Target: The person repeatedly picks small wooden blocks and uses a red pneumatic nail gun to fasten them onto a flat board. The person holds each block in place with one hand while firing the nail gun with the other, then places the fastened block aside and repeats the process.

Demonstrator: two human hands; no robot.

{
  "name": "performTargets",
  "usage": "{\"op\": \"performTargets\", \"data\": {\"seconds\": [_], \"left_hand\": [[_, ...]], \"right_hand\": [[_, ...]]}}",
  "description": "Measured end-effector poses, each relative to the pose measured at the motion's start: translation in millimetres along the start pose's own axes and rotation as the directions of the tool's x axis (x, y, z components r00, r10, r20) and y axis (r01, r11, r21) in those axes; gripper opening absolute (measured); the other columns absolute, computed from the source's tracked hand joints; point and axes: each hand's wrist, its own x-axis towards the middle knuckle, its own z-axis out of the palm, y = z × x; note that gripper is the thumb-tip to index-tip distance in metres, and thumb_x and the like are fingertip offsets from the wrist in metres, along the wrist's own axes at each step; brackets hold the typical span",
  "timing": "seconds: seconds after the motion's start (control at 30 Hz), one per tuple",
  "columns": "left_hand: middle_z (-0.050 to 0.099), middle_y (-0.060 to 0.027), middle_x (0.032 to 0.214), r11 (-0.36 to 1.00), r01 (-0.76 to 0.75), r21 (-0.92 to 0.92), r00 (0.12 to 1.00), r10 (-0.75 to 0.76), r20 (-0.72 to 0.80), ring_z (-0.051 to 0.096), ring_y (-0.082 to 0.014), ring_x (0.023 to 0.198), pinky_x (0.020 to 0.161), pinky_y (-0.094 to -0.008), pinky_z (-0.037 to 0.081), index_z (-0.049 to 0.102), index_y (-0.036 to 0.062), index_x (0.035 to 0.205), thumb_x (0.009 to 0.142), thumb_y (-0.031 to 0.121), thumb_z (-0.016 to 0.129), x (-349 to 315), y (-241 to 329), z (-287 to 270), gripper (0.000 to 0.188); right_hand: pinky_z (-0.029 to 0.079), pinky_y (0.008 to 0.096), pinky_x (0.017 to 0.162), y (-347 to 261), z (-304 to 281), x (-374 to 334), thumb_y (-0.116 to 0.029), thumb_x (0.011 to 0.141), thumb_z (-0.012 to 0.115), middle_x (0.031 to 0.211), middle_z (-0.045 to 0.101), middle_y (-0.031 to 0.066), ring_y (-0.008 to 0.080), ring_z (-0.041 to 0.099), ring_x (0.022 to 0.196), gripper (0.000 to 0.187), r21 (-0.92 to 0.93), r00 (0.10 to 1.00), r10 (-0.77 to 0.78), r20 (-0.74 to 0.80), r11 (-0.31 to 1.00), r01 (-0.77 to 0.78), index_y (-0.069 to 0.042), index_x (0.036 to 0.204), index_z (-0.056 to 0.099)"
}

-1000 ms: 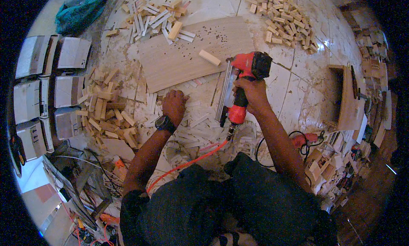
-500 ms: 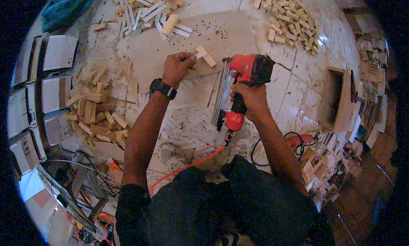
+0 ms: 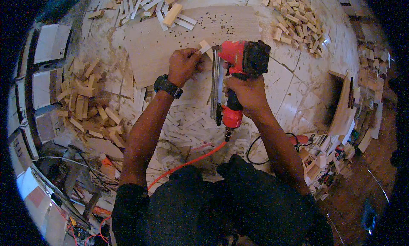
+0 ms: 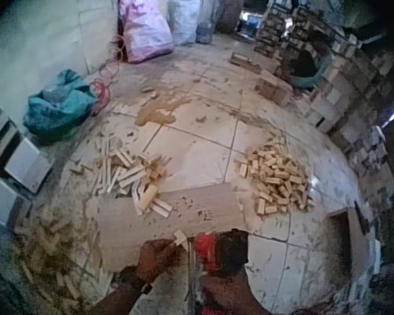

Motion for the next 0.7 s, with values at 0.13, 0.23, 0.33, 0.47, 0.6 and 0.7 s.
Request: {"op": "performTargets", "data": {"seconds": [0.13,0.23,0.33,0.47,0.6,0.7], "left_hand": [[0.065,-0.0080,0.067,0.999,-0.021,0.049,1.000,0.020,0.022,0.062,-0.0138,0.051,0.050,-0.0278,0.051,0.067,-0.0028,0.091,0.086,0.019,0.057,2.1,2.8,-3.1,0.025],[0.066,-0.0083,0.066,0.996,-0.061,0.072,0.998,0.061,0.000,0.061,-0.0138,0.051,0.050,-0.0279,0.050,0.067,-0.0025,0.091,0.086,0.020,0.057,1.5,1.5,-3.5,0.025],[0.065,-0.0082,0.065,0.990,-0.077,0.120,0.997,0.080,-0.023,0.061,-0.0136,0.050,0.049,-0.0279,0.050,0.068,-0.0017,0.090,0.086,0.021,0.057,1.9,-2.0,-2.4,0.026],[0.064,-0.0075,0.061,0.973,-0.161,0.166,0.984,0.171,-0.048,0.059,-0.0126,0.048,0.049,-0.0285,0.049,0.068,-0.0011,0.088,0.087,0.021,0.057,4.7,-7.0,-1.6,0.025],[0.064,-0.0072,0.062,0.994,-0.097,0.054,0.995,0.098,-0.027,0.058,-0.0118,0.048,0.049,-0.0286,0.049,0.068,-0.0019,0.086,0.086,0.020,0.057,2.8,-6.3,-0.8,0.025],[0.064,-0.0071,0.064,0.998,-0.007,-0.055,1.000,0.007,0.003,0.058,-0.0114,0.049,0.050,-0.0282,0.049,0.067,-0.0026,0.086,0.086,0.019,0.056,0.4,-4.0,-0.4,0.024]], "right_hand": [[0.048,0.0287,0.052,-4.8,6.0,11.4,0.001,0.070,0.062,0.071,0.058,0.0037,0.0135,0.056,0.056,0.027,-0.204,0.990,-0.132,0.054,0.969,0.140,-0.002,0.096,0.056],[0.047,0.0284,0.052,-10.2,6.9,17.6,0.000,0.071,0.063,0.070,0.058,0.0028,0.0129,0.056,0.056,0.026,-0.317,0.985,-0.143,0.093,0.934,0.165,-0.003,0.096,0.056],[0.048,0.0280,0.052,-13.5,8.0,20.6,-0.001,0.071,0.063,0.069,0.058,0.0025,0.0124,0.056,0.056,0.026,-0.387,0.987,-0.116,0.110,0.910,0.150,-0.003,0.095,0.056],[0.048,0.0276,0.051,-11.0,9.7,21.8,-0.001,0.071,0.063,0.070,0.058,0.0027,0.0119,0.056,0.055,0.026,-0.381,0.994,-0.025,0.111,0.922,0.065,-0.003,0.096,0.056],[0.048,0.0274,0.050,-10.1,8.6,19.9,-0.001,0.071,0.063,0.069,0.057,0.0026,0.0119,0.055,0.055,0.029,-0.350,0.992,-0.020,0.123,0.935,0.062,-0.003,0.099,0.056],[0.048,0.0277,0.050,-9.3,11.4,21.4,0.000,0.071,0.062,0.068,0.057,0.0026,0.0125,0.056,0.054,0.030,-0.390,0.998,-0.019,0.052,0.920,0.038,-0.003,0.101,0.056]]}}
